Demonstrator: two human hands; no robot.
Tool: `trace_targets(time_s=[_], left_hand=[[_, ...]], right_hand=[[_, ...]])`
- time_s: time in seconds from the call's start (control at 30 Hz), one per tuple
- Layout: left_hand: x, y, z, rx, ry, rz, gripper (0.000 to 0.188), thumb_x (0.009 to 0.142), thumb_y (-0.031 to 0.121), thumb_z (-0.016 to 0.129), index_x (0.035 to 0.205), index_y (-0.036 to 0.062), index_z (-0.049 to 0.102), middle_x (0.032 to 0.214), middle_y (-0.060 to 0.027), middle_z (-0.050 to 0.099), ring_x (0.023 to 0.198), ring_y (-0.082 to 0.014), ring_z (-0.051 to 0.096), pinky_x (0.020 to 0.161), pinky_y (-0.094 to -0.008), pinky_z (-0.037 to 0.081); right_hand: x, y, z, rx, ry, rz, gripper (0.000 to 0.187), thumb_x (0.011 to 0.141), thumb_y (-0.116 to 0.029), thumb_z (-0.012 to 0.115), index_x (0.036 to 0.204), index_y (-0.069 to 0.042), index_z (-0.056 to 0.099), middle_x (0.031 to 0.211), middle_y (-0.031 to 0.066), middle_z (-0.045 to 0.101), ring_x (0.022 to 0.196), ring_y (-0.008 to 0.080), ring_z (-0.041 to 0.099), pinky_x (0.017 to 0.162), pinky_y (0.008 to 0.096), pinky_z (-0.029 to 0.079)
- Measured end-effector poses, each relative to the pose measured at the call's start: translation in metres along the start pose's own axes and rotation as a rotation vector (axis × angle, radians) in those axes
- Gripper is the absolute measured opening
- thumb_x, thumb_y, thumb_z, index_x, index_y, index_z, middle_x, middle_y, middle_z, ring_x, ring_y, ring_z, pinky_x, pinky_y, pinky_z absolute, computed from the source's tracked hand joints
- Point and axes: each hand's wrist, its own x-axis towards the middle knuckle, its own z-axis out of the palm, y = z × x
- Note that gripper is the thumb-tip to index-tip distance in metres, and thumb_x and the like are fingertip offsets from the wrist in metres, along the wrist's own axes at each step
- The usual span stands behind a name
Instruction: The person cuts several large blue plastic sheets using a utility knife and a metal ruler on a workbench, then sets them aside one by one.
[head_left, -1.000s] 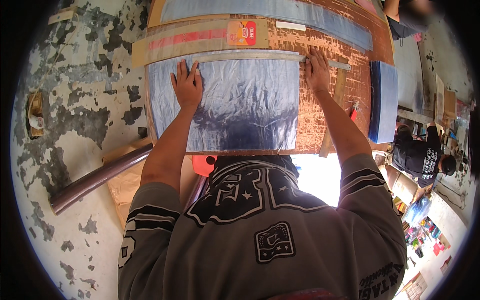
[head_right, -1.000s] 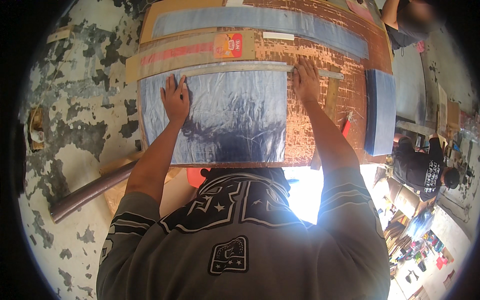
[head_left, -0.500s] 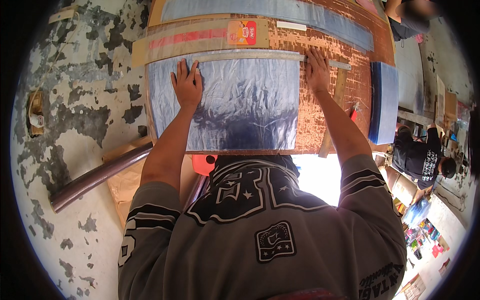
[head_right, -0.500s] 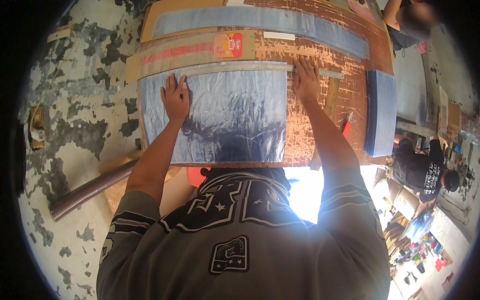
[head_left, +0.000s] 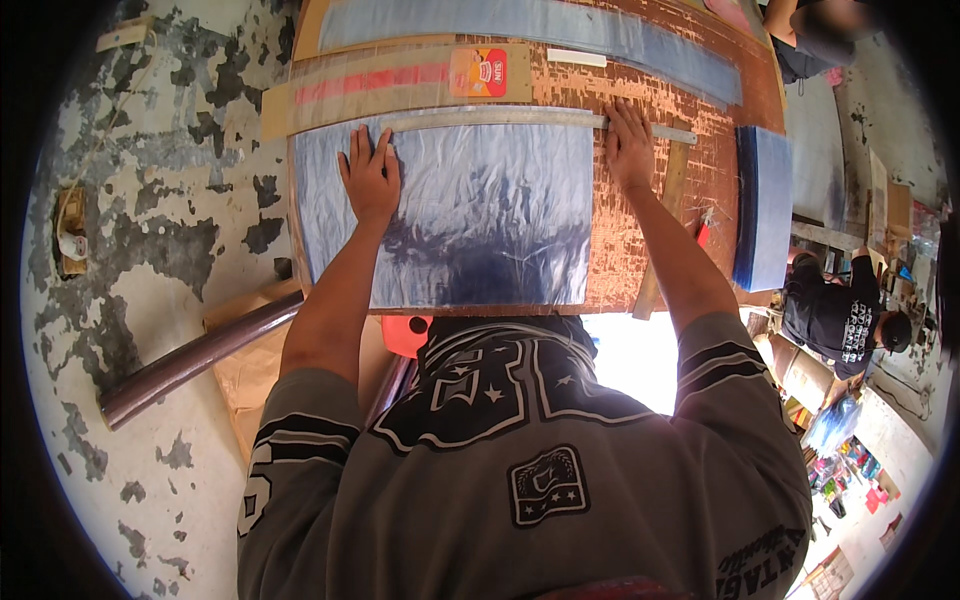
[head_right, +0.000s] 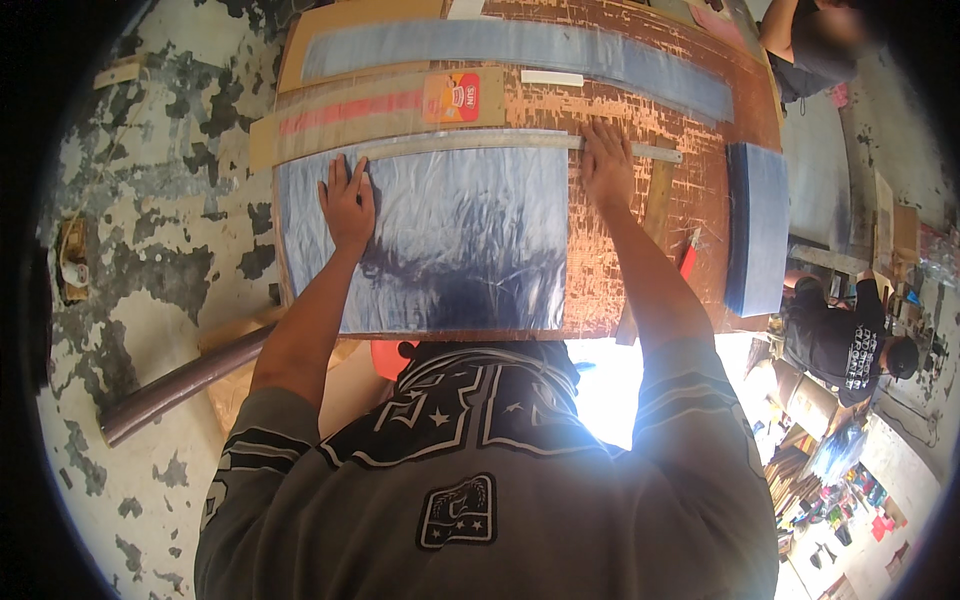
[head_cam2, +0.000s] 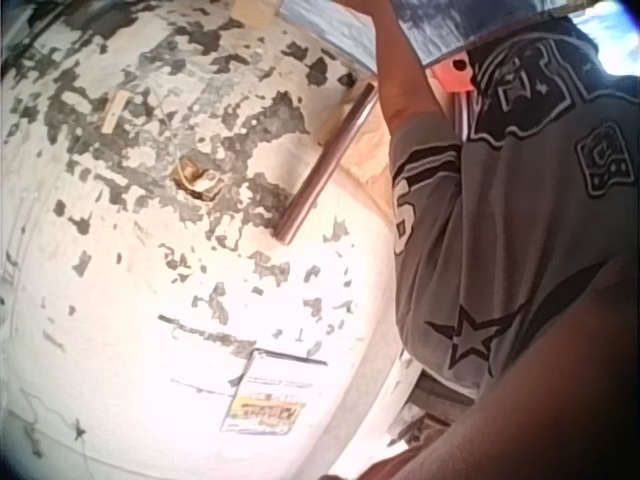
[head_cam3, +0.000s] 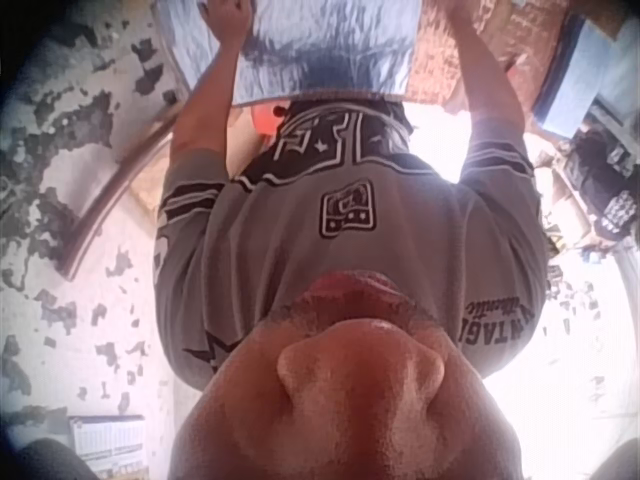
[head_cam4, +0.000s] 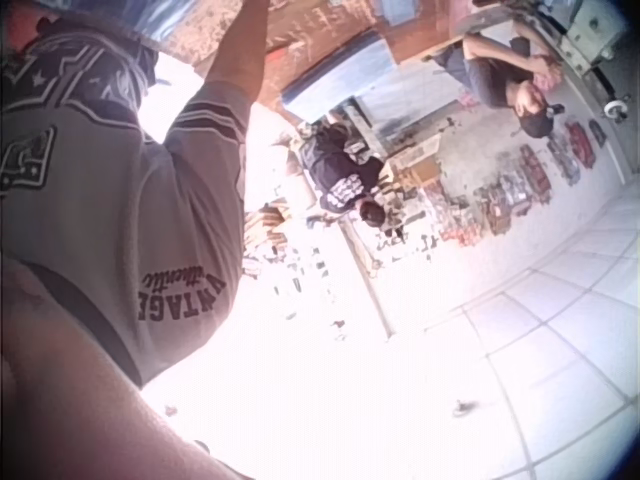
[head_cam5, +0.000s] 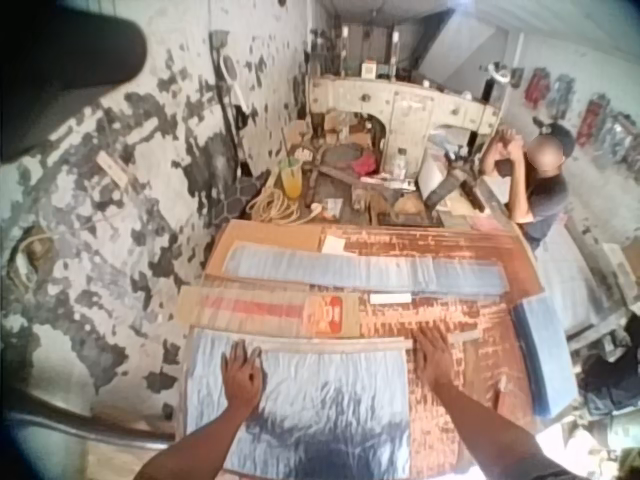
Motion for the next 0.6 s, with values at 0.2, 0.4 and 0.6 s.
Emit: trace_targets(time_s=[0.2,0.4,0.6], left_hand=[[-0.0003,0.0008,-0.0036,0.011,-0.001,-0.01,0.036,0.1,0.025,0.049,0.134,0.02,0.06,0.15,-0.014,0.043,0.143,-0.0305,0.034,0.116,-0.0538,0.02],[0.0009,0.0016,-0.0031,0.008,0.016,-0.013,0.036,0.098,0.027,0.05,0.132,0.0205,0.062,0.149,-0.014,0.044,0.143,-0.0296,0.034,0.117,-0.0535,0.018],[0.0003,0.0022,-0.0046,0.002,0.008,-0.024,0.037,0.097,0.026,0.051,0.132,0.0199,0.061,0.15,-0.0133,0.043,0.143,-0.029,0.034,0.117,-0.0532,0.018]], right_hand=[[0.0022,0.0011,0.0023,0.018,0.006,-0.008,0.037,0.097,-0.016,0.045,0.131,-0.013,0.06,0.14,0.0105,0.055,0.135,0.0273,0.045,0.118,0.0438,0.027],[0.0022,0.0,0.0005,-0.003,-0.003,0.003,0.039,0.098,-0.017,0.043,0.135,-0.016,0.058,0.142,0.0071,0.054,0.137,0.024,0.043,0.118,0.0425,0.027],[0.0011,-0.0043,-0.0014,0.006,-0.033,0.012,0.04,0.099,-0.017,0.042,0.136,-0.015,0.057,0.143,0.0077,0.052,0.138,0.026,0.042,0.119,0.0428,0.025]])
